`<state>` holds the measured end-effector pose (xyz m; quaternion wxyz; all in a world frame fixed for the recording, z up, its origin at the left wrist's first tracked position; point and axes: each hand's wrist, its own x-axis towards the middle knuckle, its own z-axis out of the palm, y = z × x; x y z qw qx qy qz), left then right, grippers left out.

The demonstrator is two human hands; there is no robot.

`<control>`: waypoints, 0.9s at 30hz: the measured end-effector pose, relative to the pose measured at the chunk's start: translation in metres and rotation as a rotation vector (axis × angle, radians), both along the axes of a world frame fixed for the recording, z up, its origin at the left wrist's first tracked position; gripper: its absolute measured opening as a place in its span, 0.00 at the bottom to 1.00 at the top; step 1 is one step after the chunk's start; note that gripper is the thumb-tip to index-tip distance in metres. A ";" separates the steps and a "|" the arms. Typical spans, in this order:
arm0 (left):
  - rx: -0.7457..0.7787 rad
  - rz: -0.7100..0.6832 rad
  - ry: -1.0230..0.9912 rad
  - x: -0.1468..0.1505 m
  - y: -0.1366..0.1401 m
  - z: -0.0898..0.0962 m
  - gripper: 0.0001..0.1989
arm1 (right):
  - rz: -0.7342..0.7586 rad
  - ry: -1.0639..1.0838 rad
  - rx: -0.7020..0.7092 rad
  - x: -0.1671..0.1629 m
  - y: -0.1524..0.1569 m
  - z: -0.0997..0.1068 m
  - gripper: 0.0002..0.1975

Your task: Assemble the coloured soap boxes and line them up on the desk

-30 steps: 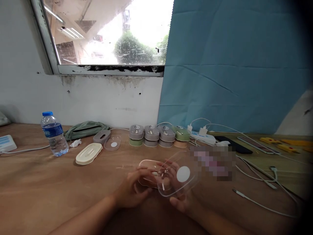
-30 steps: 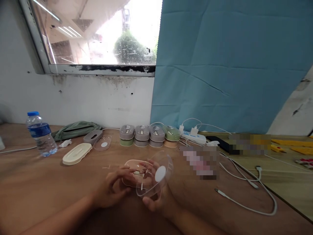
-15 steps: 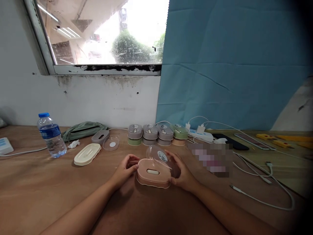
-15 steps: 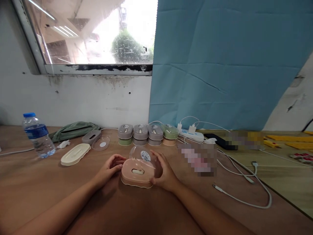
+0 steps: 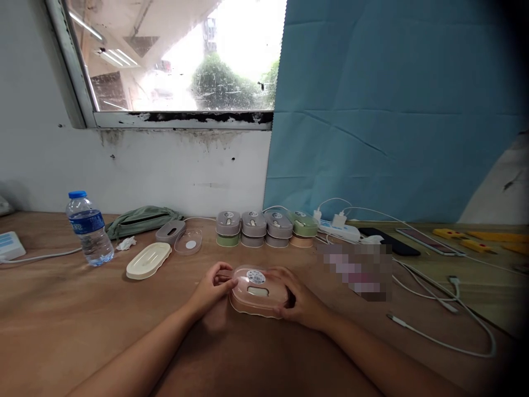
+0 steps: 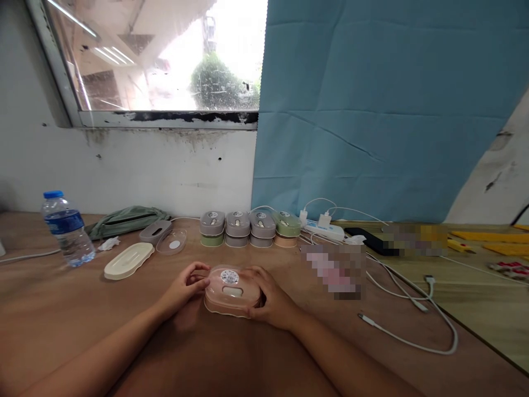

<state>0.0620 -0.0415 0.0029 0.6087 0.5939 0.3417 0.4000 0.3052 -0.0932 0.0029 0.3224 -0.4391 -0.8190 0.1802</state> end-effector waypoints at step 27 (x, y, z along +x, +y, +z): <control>0.879 0.500 0.906 -0.044 0.067 -0.005 0.17 | 0.061 -0.169 -0.057 -0.001 -0.012 0.007 0.40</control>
